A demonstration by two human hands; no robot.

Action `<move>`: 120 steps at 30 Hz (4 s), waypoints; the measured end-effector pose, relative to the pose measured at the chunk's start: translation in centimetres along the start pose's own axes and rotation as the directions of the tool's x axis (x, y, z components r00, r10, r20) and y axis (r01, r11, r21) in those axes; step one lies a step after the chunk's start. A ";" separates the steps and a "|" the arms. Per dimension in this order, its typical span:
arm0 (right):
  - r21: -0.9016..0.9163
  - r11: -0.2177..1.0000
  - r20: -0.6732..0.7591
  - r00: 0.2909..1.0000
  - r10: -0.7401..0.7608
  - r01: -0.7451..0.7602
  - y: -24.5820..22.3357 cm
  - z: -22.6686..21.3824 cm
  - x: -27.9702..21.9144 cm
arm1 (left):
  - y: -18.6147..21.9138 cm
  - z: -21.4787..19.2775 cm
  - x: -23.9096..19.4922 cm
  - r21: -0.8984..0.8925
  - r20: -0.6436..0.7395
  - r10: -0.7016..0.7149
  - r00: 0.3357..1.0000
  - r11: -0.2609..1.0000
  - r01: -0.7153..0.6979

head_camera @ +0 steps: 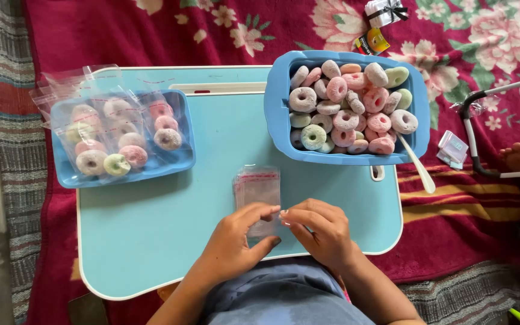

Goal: The person places small donut-shaped confectionery pieces into plastic bags using a spoon and by hand, then seals the bags and arranges them on a small blue table.

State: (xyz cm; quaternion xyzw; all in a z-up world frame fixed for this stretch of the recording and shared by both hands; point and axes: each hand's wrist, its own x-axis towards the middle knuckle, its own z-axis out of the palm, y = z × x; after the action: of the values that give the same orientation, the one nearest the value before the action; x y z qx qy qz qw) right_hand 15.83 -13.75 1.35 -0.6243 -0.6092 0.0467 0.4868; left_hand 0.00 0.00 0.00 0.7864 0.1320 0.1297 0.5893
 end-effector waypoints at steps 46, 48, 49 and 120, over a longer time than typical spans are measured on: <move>-0.037 0.999 -0.033 0.999 -0.029 0.028 0.2 0.0 0.0 | -1.7 0.0 1.3 -0.074 -0.102 0.210 0.972 0.973 -0.218; -0.031 0.999 -0.032 0.999 -0.038 0.037 0.3 0.1 0.3 | -1.9 -0.3 1.1 -0.068 -0.070 0.205 0.976 0.975 -0.210; -0.031 0.999 -0.033 0.999 -0.042 0.041 0.2 0.2 0.4 | -2.1 -0.2 1.0 -0.065 -0.072 0.207 0.976 0.975 -0.212; -0.100 0.994 -0.008 0.999 0.044 -0.044 0.2 -6.2 6.3 | -1.3 -1.0 1.4 0.059 -0.413 0.124 0.902 0.992 -0.110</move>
State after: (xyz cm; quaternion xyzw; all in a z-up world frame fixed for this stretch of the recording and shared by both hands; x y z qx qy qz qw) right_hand 21.61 -12.06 7.87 -0.6613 -0.5955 0.0248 0.4555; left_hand 0.86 1.79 -0.94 0.7572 0.2090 0.3270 0.5255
